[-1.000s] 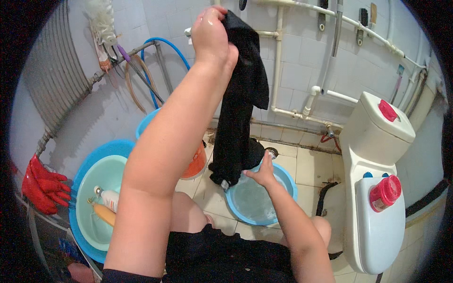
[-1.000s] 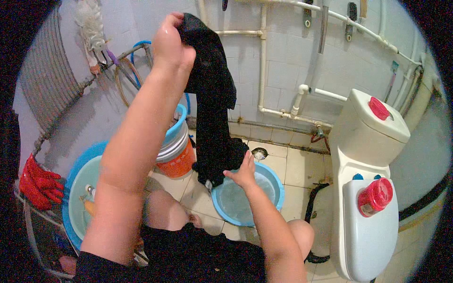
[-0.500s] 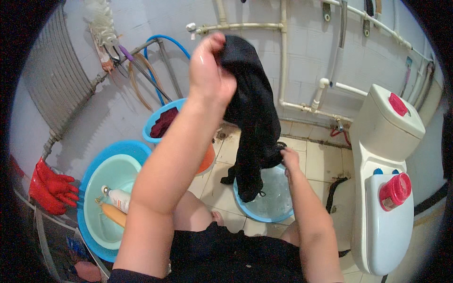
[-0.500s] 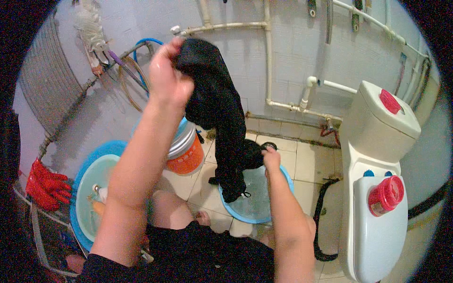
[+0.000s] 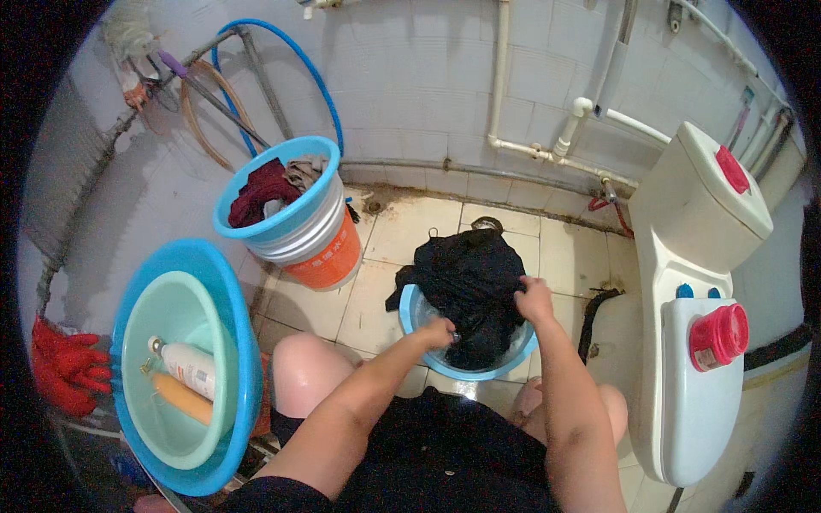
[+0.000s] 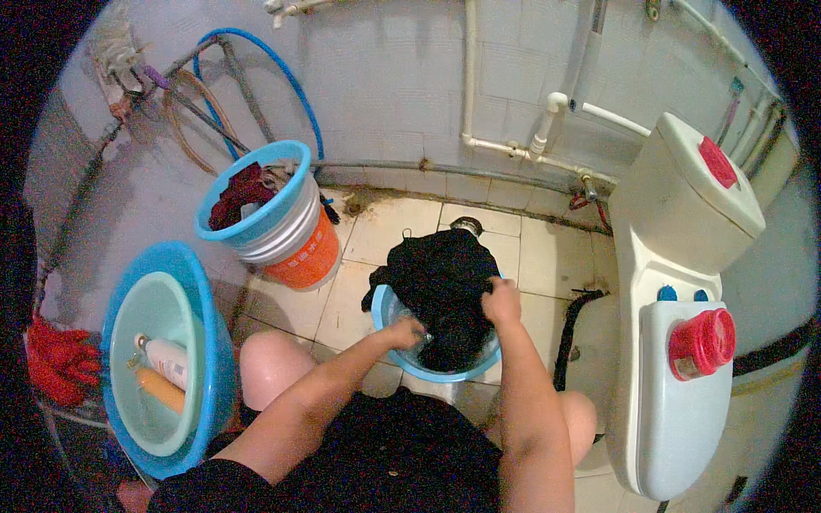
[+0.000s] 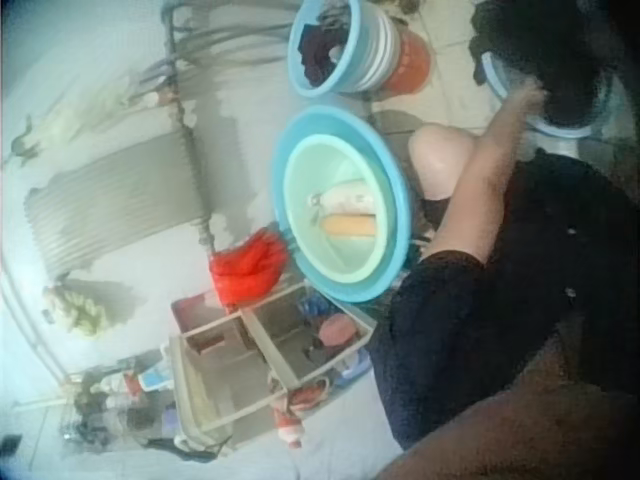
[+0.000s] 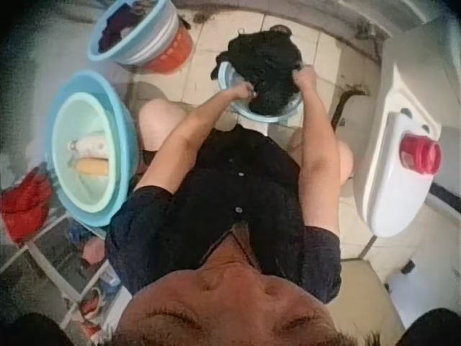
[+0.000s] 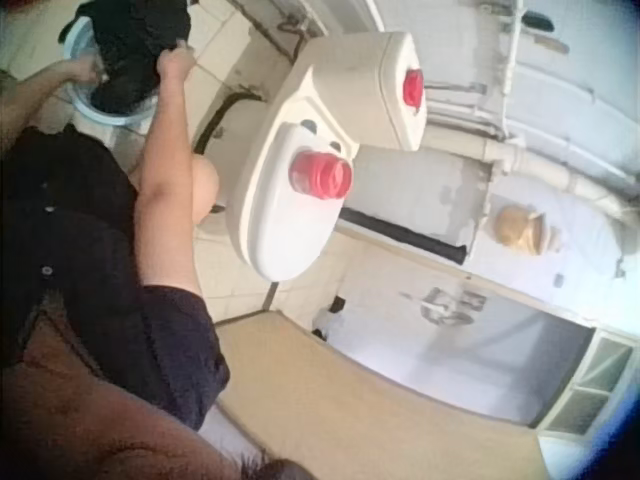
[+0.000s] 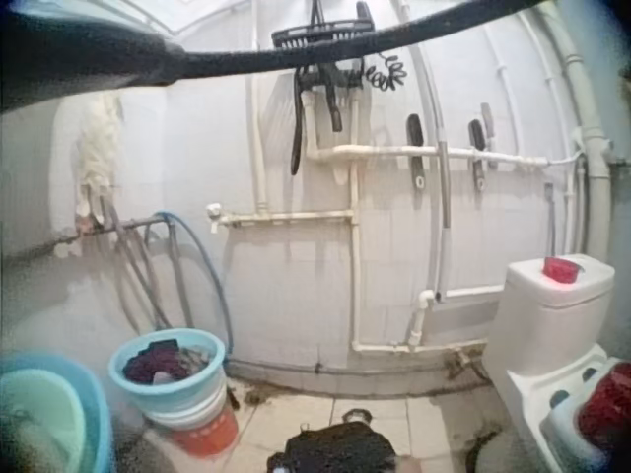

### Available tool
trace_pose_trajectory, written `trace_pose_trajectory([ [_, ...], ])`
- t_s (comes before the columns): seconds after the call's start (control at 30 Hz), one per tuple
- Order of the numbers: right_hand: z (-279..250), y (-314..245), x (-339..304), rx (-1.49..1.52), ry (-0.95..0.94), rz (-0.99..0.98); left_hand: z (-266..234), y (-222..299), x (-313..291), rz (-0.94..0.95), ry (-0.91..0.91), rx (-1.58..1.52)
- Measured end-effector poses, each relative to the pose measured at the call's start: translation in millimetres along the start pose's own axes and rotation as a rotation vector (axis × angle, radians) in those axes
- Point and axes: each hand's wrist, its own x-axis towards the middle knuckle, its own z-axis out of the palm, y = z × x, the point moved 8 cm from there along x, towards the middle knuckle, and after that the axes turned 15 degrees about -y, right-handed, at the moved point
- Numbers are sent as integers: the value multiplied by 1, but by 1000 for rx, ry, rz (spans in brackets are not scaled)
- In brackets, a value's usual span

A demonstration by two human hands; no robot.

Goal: The person is hand-washing clothes in a bathroom. They first wash a small light-colored cloth in a blue basin, then pick up a black garment, submerge it in the water, and scrub it by hand.

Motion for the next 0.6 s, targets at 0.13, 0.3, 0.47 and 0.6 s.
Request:
trace_pose_trajectory([
  [0.13, 78, -5, -6, -361, -555, -28, -66, -39, 3, -77, 566, 1],
  [0.3, 160, -6, -32, -381, -941, 186, -118, -83, 4, -246, 677, -392],
  [0.47, 197, 26, -18, -531, -805, 49, -103, -114, 46, -90, 538, -339],
  [0.6, 190, 35, -9, -419, -741, 45, -102, -78, 37, -129, 655, -277],
])
